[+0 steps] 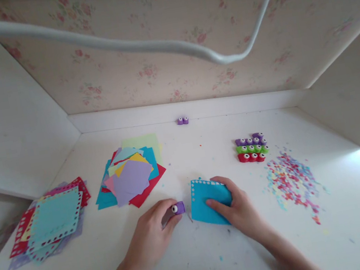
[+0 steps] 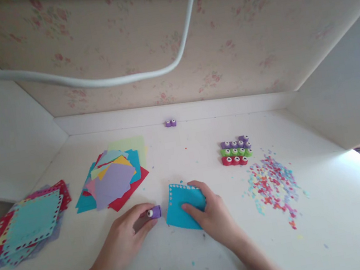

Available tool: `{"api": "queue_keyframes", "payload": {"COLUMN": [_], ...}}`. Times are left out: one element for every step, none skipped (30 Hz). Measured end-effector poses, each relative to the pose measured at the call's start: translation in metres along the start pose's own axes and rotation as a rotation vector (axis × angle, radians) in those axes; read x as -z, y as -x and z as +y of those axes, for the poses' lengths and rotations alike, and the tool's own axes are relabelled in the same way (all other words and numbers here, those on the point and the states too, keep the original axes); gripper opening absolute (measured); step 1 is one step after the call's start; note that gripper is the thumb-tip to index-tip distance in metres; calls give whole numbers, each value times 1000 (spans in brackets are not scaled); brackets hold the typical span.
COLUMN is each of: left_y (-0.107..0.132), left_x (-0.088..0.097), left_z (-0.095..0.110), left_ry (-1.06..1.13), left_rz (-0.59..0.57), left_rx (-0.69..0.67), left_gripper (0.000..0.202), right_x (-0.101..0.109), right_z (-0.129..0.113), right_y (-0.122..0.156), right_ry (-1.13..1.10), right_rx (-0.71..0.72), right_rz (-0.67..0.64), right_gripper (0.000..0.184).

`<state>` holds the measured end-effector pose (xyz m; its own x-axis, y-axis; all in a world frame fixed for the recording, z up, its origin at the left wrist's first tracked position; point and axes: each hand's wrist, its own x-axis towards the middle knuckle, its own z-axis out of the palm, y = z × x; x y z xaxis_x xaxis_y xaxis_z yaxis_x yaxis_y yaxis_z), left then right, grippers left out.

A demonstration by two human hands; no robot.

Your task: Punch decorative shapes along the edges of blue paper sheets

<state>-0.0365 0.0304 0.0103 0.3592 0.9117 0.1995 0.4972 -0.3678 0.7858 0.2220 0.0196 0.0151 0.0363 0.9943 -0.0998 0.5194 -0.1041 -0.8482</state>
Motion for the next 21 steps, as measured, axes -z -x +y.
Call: {"api": "queue_keyframes", "payload": {"left_y": [0,0,0,0,0,0,0,-1,-1,-1,-2,-2,-3,-4,-4,-5,-5,-5,-5,-5,-4], "left_x": [-1,-2,-3,-4,-4,-4,-4,-3,-3,-3,-3,-2,-2,-2,-2,-1,-1,-1,-1,0,0], "left_z": [-2,-3,-4,-5,-6,-5,-5,-4,-3,-2,-2,-1,0,1,1,2,2,2,2,2,2], "left_ry": [-1,-6,-15,-26,-38,-50,-65,-82,-102,-121,-137,-149,-156,-159,-161,-162,-162,-164,-166,-168,-170], "left_rz": [-3,-2,1,4,5,6,6,11,19,27,34,39,40,39,40,42,46,52,58,64,65], "left_rx": [-3,-7,-13,-19,-25,-31,-40,-53,-68,-84,-100,-113,-123,-131,-138,-146,-156,-167,-178,-186,-189], "left_gripper": [22,23,23,23,23,23,24,23,23,22,22,22,22,21,21,22,21,21,21,20,20], "right_x": [0,1,1,1,0,-1,-1,-2,-3,-4,-4,-4,-5,-5,-5,-4,-4,-4,-3,-3,-3], "right_z": [0,-1,-1,-1,-1,0,0,0,0,0,-1,-2,-4,-5,-6,-8,-8,-9,-9,-9,-9], "right_y": [0,-1,-1,-2,-2,-2,-2,-2,-2,-1,-1,-1,0,0,0,0,-1,-1,-1,-1,-1], "right_ry": [-70,-133,-180,-206,-214,-208,-191,-169,-142,-113,-85,-60,-40,-24,-11,0,10,17,23,27,28], "right_rx": [-56,-91,-108,-111,-109,-105,-101,-94,-88,-81,-76,-72,-70,-68,-67,-65,-64,-65,-66,-67,-67], "right_rz": [-3,-13,-21,-24,-22,-18,-17,-21,-31,-40,-48,-54,-57,-59,-61,-61,-59,-58,-57,-56,-55], "right_gripper": [57,63,67,70,71,71,71,71,71,70,70,70,69,69,69,69,68,68,68,68,68]}}
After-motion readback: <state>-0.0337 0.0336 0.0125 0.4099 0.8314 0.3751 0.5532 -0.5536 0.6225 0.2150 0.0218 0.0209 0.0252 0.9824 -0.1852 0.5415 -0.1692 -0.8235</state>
